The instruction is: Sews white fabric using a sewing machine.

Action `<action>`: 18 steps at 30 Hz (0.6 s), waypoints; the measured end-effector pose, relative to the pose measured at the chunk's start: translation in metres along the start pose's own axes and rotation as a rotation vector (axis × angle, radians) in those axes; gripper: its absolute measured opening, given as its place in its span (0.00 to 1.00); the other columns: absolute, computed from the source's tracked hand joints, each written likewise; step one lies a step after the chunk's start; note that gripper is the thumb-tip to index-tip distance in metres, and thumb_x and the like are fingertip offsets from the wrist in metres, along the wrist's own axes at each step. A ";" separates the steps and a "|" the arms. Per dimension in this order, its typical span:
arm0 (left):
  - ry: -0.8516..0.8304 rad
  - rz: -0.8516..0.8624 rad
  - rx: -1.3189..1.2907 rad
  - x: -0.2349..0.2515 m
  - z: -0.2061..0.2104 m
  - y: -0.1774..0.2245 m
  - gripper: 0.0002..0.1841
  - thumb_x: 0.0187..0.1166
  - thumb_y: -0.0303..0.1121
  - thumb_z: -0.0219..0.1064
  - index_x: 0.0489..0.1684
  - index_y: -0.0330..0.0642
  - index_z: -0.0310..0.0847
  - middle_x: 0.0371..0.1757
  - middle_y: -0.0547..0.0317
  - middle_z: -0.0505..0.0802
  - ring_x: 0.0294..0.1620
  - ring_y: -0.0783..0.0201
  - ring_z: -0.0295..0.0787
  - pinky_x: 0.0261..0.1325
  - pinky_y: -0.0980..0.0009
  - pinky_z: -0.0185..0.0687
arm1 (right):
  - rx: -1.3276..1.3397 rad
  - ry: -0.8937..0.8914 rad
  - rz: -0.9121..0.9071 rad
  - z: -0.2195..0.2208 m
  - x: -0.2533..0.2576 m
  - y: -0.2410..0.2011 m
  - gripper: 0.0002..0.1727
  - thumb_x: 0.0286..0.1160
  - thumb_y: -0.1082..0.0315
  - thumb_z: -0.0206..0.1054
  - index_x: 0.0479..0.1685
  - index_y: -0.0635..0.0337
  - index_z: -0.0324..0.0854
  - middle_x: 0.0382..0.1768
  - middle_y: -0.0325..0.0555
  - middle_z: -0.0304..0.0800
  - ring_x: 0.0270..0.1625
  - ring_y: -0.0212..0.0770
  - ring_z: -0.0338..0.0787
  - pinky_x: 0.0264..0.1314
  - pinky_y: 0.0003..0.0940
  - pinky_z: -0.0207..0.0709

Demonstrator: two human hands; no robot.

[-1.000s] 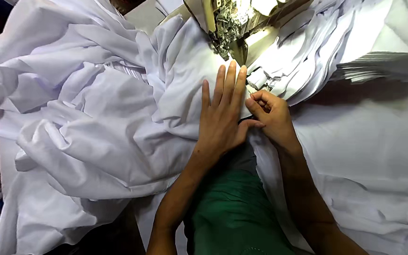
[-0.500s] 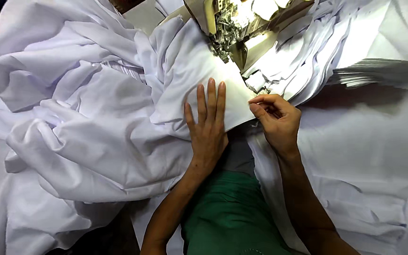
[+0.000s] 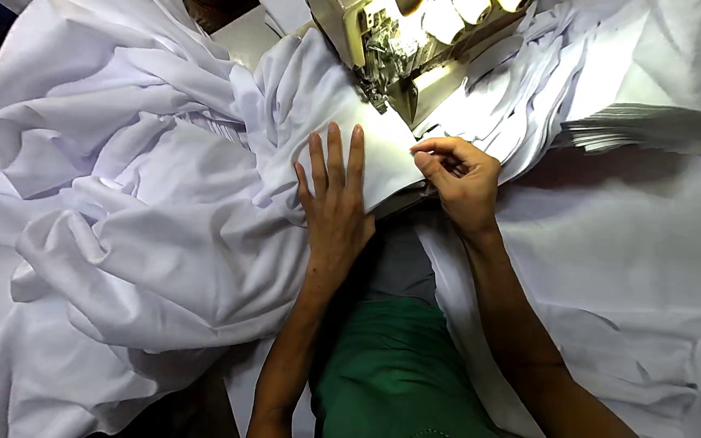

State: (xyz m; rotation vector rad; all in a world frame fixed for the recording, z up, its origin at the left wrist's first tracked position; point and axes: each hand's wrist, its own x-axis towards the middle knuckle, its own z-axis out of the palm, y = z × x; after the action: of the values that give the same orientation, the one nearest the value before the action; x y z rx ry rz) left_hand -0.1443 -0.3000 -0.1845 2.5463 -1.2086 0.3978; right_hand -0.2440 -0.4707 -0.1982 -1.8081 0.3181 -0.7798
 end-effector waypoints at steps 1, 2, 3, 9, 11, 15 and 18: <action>-0.010 0.001 -0.002 0.001 -0.002 -0.002 0.60 0.57 0.46 0.79 0.97 0.48 0.44 0.96 0.42 0.50 0.96 0.39 0.38 0.89 0.30 0.34 | 0.004 0.004 -0.006 0.002 0.004 0.000 0.09 0.82 0.70 0.68 0.55 0.60 0.87 0.33 0.36 0.88 0.26 0.21 0.79 0.25 0.13 0.72; -0.021 0.000 -0.007 0.003 -0.003 -0.005 0.60 0.57 0.47 0.79 0.97 0.48 0.44 0.96 0.42 0.49 0.96 0.39 0.38 0.89 0.30 0.35 | 0.009 0.014 -0.010 0.003 0.009 -0.001 0.09 0.82 0.70 0.69 0.54 0.61 0.88 0.33 0.36 0.89 0.27 0.20 0.80 0.27 0.13 0.72; -0.035 -0.002 -0.020 0.005 -0.006 -0.007 0.61 0.56 0.48 0.79 0.98 0.48 0.44 0.96 0.42 0.49 0.96 0.38 0.37 0.89 0.29 0.35 | 0.011 0.017 -0.010 0.005 0.014 -0.002 0.09 0.82 0.70 0.68 0.54 0.61 0.88 0.33 0.35 0.89 0.27 0.20 0.80 0.27 0.13 0.71; -0.128 0.010 -0.214 0.010 -0.027 -0.033 0.53 0.75 0.70 0.61 0.97 0.47 0.47 0.97 0.43 0.48 0.97 0.39 0.36 0.90 0.32 0.40 | 0.092 0.001 0.034 0.011 0.024 -0.003 0.08 0.83 0.69 0.68 0.55 0.60 0.83 0.21 0.36 0.80 0.16 0.24 0.71 0.16 0.15 0.63; -0.079 -0.115 -0.205 0.005 -0.039 -0.042 0.40 0.87 0.61 0.50 0.95 0.48 0.54 0.96 0.46 0.53 0.95 0.41 0.44 0.88 0.35 0.47 | 0.120 -0.023 0.052 0.010 0.024 -0.003 0.08 0.83 0.70 0.67 0.54 0.59 0.79 0.20 0.36 0.80 0.14 0.24 0.69 0.14 0.15 0.61; 0.023 -0.274 -0.033 -0.010 -0.075 -0.069 0.30 0.85 0.36 0.54 0.88 0.39 0.61 0.87 0.36 0.66 0.83 0.33 0.65 0.71 0.35 0.68 | 0.170 -0.025 0.092 0.011 0.027 0.000 0.06 0.84 0.70 0.66 0.53 0.59 0.78 0.23 0.35 0.81 0.17 0.23 0.72 0.17 0.15 0.64; 0.027 -0.092 -0.127 -0.025 -0.100 -0.063 0.31 0.76 0.35 0.65 0.80 0.32 0.67 0.80 0.35 0.73 0.81 0.41 0.69 0.76 0.47 0.73 | 0.202 -0.035 0.109 0.011 0.036 0.005 0.08 0.83 0.70 0.66 0.55 0.62 0.79 0.28 0.35 0.88 0.27 0.26 0.83 0.29 0.19 0.76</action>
State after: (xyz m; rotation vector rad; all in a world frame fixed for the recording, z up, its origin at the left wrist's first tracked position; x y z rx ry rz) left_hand -0.1223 -0.2061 -0.1106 2.4690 -1.0671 0.3221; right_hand -0.2094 -0.4847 -0.1916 -1.6000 0.3014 -0.6779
